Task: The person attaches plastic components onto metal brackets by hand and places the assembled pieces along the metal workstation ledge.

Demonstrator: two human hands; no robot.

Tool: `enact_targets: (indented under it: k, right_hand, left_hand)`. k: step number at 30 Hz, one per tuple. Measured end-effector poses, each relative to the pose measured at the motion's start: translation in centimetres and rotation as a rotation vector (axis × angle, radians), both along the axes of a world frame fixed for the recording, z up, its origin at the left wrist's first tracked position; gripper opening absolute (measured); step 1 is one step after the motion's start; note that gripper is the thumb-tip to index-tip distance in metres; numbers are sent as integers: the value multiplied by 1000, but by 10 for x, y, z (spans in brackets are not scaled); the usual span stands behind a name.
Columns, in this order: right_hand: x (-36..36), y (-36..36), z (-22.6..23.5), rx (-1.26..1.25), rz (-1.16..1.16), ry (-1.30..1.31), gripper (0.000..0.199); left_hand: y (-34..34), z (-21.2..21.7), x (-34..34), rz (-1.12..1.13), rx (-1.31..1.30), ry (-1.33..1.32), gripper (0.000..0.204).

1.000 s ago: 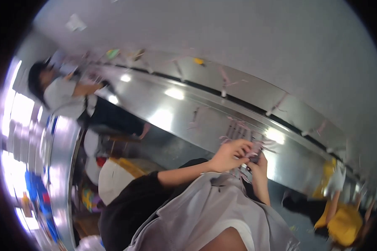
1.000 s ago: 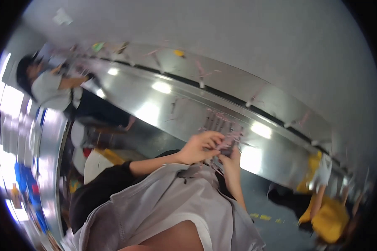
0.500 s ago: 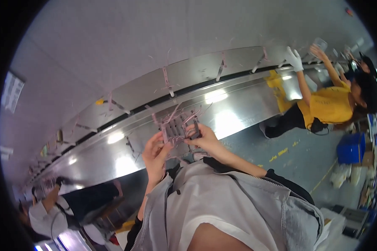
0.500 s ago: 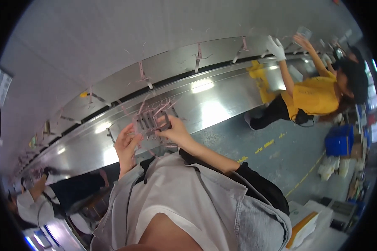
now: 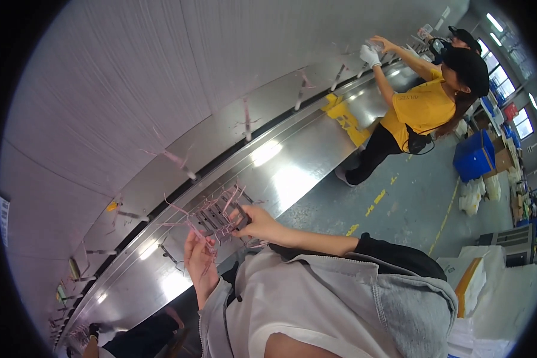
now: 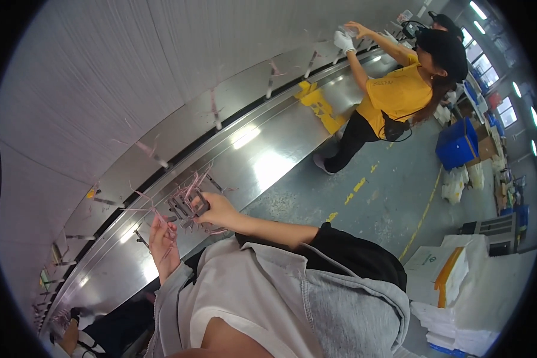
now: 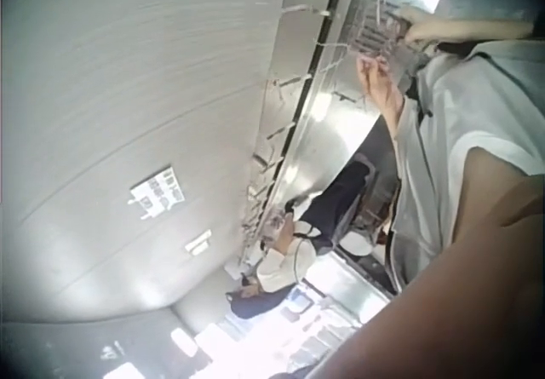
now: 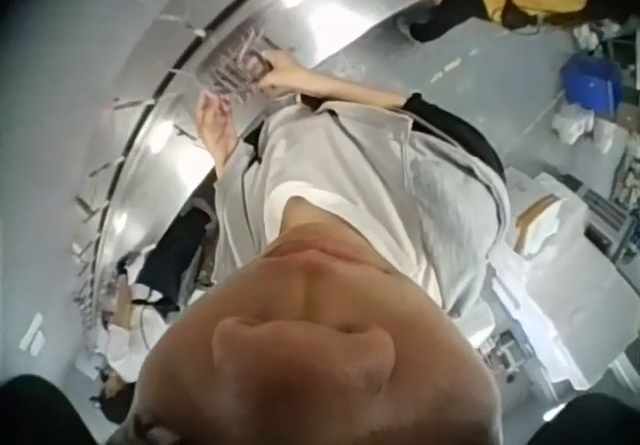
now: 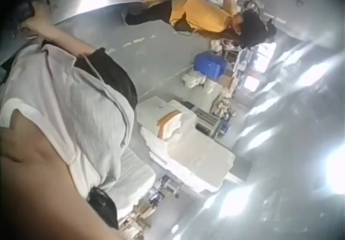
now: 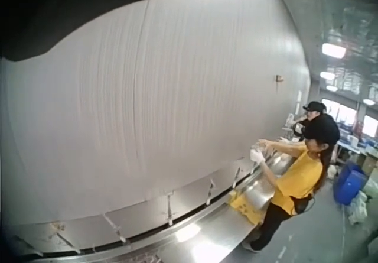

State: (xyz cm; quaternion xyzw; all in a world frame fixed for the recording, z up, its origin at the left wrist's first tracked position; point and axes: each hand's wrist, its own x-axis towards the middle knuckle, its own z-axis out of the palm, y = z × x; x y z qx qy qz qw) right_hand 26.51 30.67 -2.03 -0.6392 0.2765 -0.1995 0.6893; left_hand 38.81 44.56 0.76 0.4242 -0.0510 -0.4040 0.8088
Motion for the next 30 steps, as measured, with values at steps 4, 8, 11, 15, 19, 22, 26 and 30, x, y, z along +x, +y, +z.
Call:
enact_targets:
  k: [4, 8, 11, 15, 19, 22, 26, 30]
  right_hand:
    - [34, 41, -4, 37, 77, 56, 36]
    - [75, 85, 2, 25, 85, 28, 37]
    - [106, 116, -1, 14, 61, 70, 38]
    - [148, 173, -19, 13, 34, 58, 35]
    - [193, 208, -17, 31, 68, 82, 41]
    - [231, 232, -19, 11, 53, 16, 41]
    - [262, 279, -19, 1, 48, 54, 41]
    - [295, 322, -22, 10, 18, 46, 40]
  left_hand:
    - [44, -10, 38, -34, 2, 0, 35]
    - [89, -14, 80, 40, 48, 29, 29]
    - [121, -19, 108, 71, 46, 34, 25]
    - [171, -43, 155, 48, 70, 16, 22]
    - [209, -46, 198, 54, 51, -2, 20]
    - [235, -36, 228, 146, 8, -228, 19]
    - [279, -45, 259, 146, 17, -263, 21]
    - [322, -47, 293, 107, 39, -259, 26]
